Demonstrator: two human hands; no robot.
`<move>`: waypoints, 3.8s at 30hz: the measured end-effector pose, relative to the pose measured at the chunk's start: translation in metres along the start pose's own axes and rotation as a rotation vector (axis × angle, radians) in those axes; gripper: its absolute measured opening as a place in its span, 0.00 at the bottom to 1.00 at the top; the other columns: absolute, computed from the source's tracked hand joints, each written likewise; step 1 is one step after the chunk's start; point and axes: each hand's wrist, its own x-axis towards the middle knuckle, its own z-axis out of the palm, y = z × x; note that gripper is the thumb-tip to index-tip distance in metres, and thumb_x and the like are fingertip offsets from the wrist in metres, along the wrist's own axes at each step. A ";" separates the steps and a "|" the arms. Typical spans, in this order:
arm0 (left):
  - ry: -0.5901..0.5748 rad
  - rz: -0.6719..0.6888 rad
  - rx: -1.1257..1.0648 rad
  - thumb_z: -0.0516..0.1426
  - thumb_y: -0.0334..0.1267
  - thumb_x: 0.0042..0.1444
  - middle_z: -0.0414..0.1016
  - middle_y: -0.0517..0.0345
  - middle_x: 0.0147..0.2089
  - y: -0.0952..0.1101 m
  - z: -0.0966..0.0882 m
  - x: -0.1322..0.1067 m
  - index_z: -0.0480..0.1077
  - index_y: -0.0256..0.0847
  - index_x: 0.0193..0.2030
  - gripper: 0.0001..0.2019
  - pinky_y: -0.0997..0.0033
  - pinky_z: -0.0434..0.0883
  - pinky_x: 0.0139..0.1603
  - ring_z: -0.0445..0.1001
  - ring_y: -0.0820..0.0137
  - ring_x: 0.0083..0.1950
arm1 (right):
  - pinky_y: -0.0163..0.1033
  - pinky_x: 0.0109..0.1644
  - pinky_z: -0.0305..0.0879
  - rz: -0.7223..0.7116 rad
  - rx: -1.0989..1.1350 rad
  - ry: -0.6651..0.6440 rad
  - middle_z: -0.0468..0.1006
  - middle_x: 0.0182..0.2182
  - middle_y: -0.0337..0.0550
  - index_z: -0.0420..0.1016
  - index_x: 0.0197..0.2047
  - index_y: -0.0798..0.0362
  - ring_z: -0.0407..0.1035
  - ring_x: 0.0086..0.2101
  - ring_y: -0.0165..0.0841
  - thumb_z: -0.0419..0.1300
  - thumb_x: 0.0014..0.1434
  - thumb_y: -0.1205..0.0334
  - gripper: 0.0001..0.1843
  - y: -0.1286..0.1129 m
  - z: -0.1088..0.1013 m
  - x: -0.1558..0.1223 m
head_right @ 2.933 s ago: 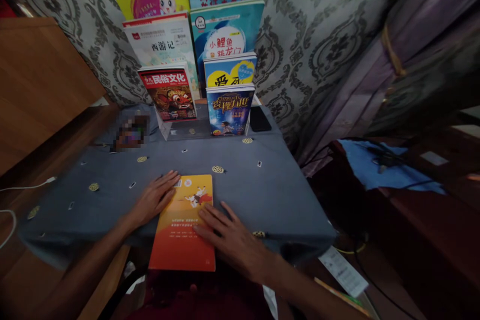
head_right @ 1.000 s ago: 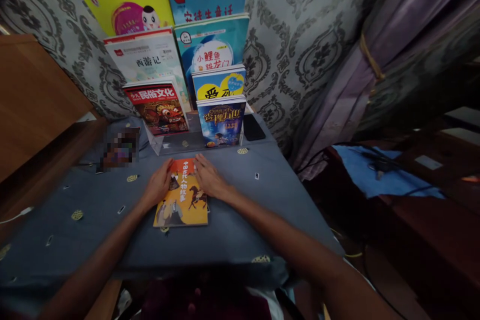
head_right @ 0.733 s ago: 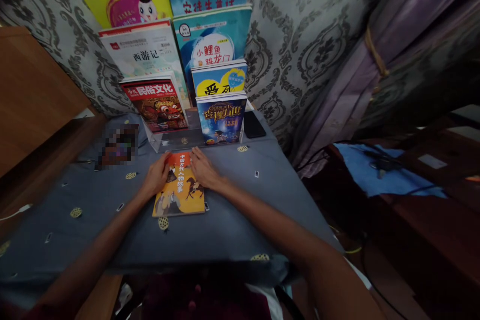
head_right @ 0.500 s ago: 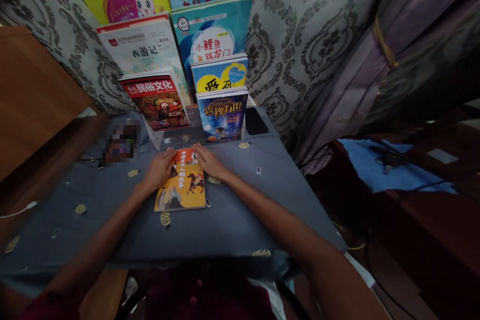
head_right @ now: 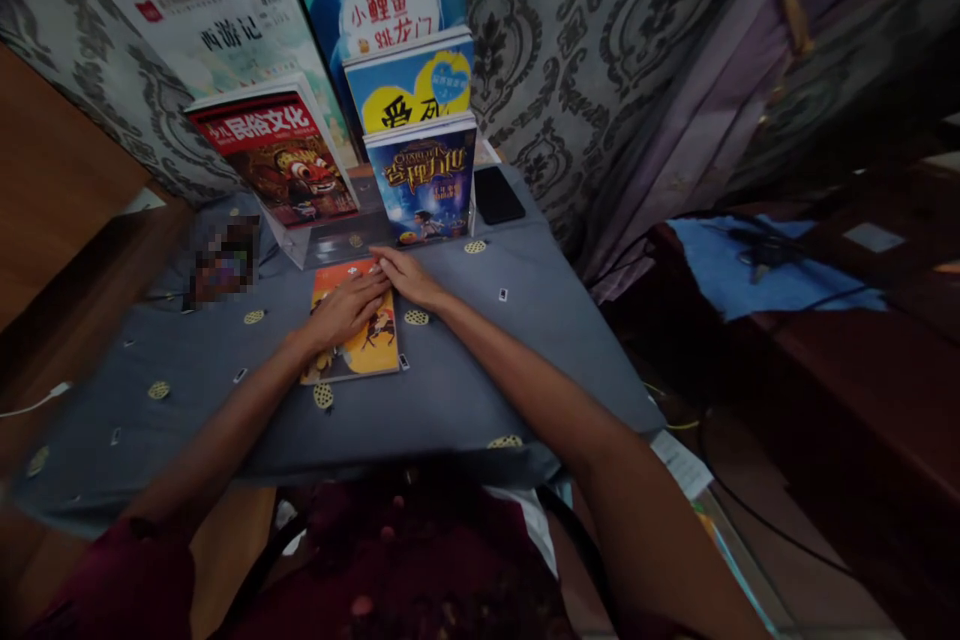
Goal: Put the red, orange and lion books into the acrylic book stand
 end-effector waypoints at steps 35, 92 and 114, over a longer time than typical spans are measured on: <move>0.469 -0.332 -0.273 0.46 0.33 0.67 0.68 0.47 0.67 0.010 0.021 -0.096 0.64 0.40 0.66 0.22 0.51 0.61 0.71 0.64 0.62 0.70 | 0.61 0.73 0.42 -0.166 -0.662 -0.309 0.59 0.69 0.59 0.60 0.70 0.60 0.46 0.71 0.45 0.49 0.70 0.59 0.28 -0.070 0.031 -0.066; 0.358 -0.384 -0.017 0.47 0.38 0.67 0.58 0.42 0.73 -0.011 0.042 -0.086 0.60 0.36 0.69 0.25 0.46 0.58 0.71 0.53 0.57 0.75 | 0.51 0.72 0.42 0.191 -0.688 -0.083 0.54 0.71 0.57 0.56 0.72 0.63 0.43 0.71 0.41 0.45 0.71 0.50 0.34 -0.041 0.031 -0.009; 0.178 -0.407 0.185 0.49 0.40 0.68 0.64 0.37 0.69 -0.029 0.003 -0.017 0.66 0.34 0.64 0.22 0.46 0.58 0.70 0.59 0.52 0.72 | 0.43 0.62 0.65 0.270 -0.146 0.234 0.78 0.57 0.48 0.67 0.65 0.52 0.71 0.56 0.36 0.41 0.72 0.58 0.25 -0.006 0.008 0.004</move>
